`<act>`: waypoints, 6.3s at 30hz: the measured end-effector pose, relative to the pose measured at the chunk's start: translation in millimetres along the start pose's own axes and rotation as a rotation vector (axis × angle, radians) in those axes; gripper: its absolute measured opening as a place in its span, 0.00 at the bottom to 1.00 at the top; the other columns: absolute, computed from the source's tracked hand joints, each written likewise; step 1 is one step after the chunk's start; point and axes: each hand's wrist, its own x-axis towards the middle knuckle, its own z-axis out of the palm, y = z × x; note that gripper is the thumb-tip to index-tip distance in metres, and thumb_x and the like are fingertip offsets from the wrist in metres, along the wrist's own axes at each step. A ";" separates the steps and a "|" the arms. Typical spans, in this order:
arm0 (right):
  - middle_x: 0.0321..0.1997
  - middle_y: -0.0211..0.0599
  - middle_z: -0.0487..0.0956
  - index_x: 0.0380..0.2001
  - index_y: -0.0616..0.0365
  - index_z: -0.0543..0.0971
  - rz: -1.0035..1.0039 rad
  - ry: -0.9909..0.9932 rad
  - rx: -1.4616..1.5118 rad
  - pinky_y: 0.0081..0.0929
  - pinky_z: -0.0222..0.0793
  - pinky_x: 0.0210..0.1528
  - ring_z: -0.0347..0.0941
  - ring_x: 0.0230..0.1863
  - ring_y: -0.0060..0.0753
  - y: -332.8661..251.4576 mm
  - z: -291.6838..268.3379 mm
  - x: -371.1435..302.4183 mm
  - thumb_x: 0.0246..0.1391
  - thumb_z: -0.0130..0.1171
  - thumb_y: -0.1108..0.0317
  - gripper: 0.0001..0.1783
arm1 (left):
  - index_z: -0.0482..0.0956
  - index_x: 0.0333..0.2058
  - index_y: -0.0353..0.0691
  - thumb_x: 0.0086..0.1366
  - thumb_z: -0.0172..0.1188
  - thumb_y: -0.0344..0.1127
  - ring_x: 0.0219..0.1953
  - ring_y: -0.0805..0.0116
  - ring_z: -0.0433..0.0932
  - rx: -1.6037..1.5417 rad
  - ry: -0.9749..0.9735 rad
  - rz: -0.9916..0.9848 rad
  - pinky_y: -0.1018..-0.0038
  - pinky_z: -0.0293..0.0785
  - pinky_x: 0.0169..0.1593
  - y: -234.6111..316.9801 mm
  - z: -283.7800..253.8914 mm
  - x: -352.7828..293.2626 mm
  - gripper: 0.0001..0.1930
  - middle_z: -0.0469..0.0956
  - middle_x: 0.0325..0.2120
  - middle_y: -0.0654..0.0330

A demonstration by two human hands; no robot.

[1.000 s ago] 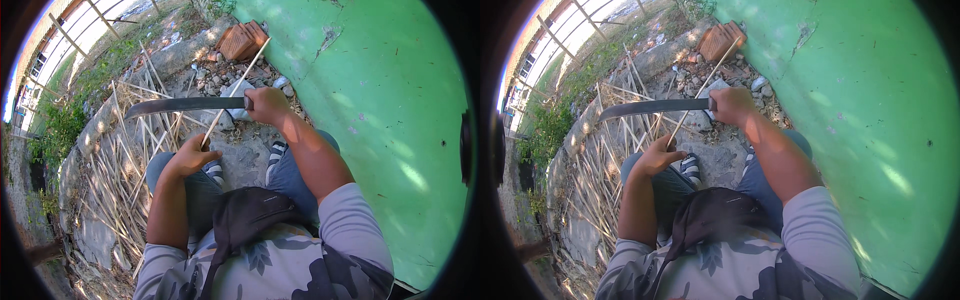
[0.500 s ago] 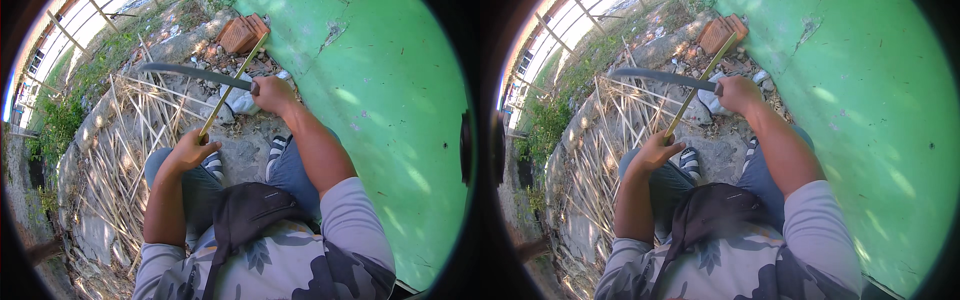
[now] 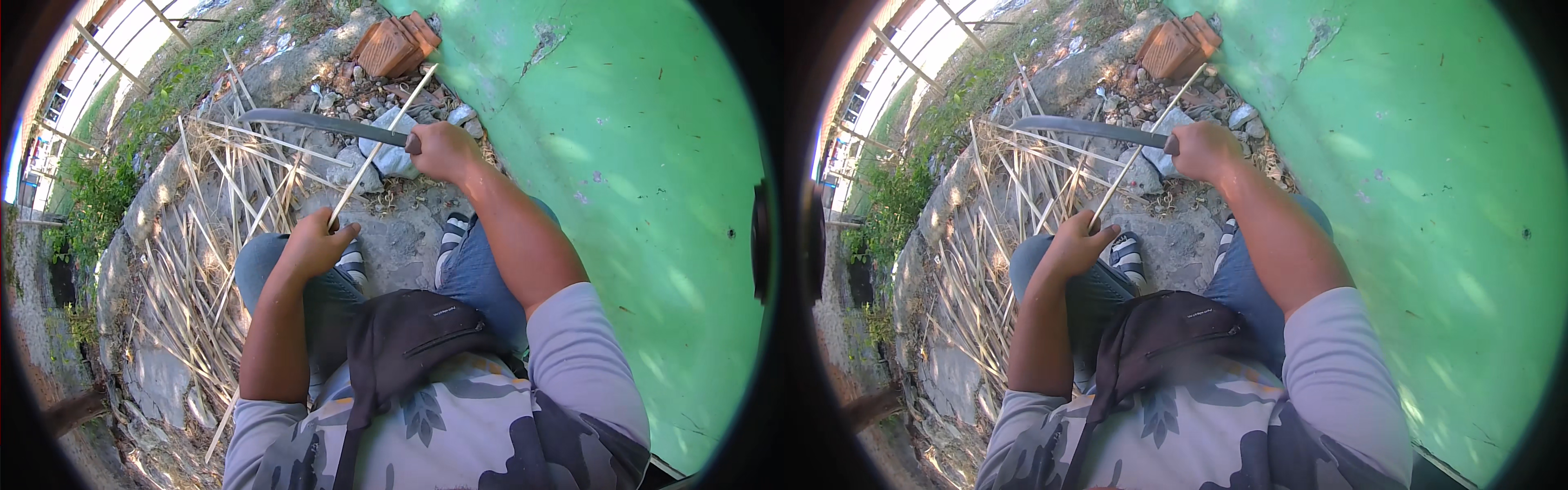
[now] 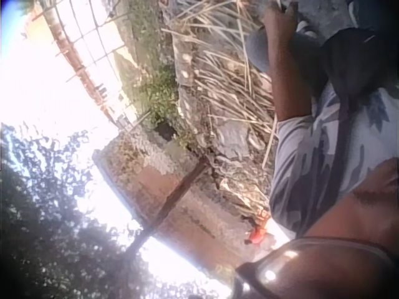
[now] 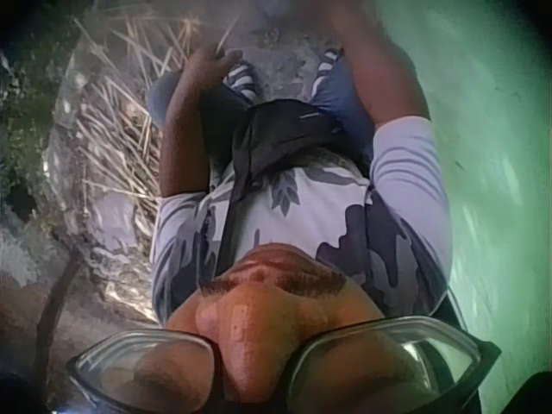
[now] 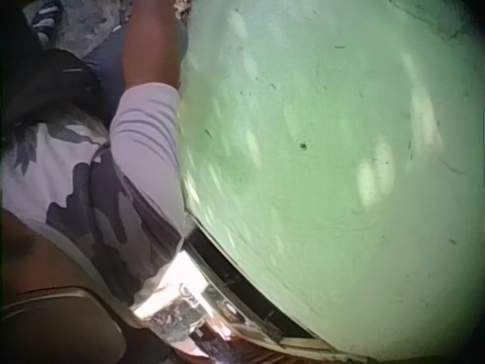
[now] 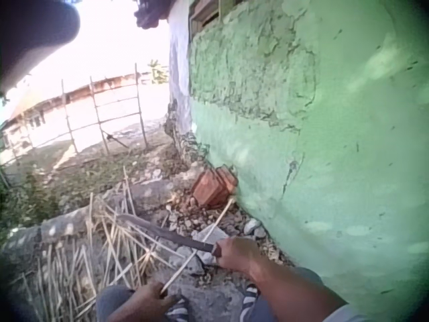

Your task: The person scrapes and shaves bamboo sticks using a machete.

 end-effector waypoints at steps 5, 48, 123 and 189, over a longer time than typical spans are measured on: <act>0.29 0.39 0.83 0.29 0.47 0.81 -0.087 -0.110 -0.144 0.46 0.76 0.38 0.81 0.34 0.49 -25.7 -8.2 -7.6 0.46 0.61 0.63 0.05 | 0.75 0.30 0.31 0.62 0.65 0.53 0.27 0.57 0.77 -0.069 -0.009 -0.035 0.61 0.72 0.35 -4.6 0.0 0.5 0.25 0.77 0.23 0.49; 0.29 0.42 0.83 0.28 0.49 0.81 -0.045 -0.034 -0.002 0.45 0.75 0.40 0.80 0.36 0.51 -4.9 3.1 5.3 0.49 0.60 0.59 0.08 | 0.67 0.28 0.44 0.79 0.43 0.50 0.21 0.81 0.56 -0.685 -0.135 0.024 0.80 0.55 0.25 -28.6 5.7 -3.5 0.20 0.58 0.20 0.73; 0.32 0.45 0.82 0.34 0.53 0.80 0.350 0.283 0.081 0.43 0.73 0.40 0.78 0.37 0.53 72.7 -45.8 16.5 0.48 0.63 0.61 0.10 | 0.66 0.27 0.44 0.78 0.42 0.50 0.18 0.78 0.58 -0.721 -0.295 0.055 0.79 0.56 0.23 -18.9 -4.2 -22.2 0.21 0.62 0.17 0.69; 0.29 0.39 0.81 0.38 0.63 0.83 0.726 0.694 0.833 0.36 0.69 0.35 0.76 0.30 0.35 103.7 -39.6 33.6 0.45 0.65 0.63 0.18 | 0.68 0.32 0.42 0.78 0.44 0.49 0.21 0.77 0.63 -0.633 -0.382 0.028 0.79 0.61 0.24 -7.9 -0.2 -28.6 0.18 0.65 0.21 0.66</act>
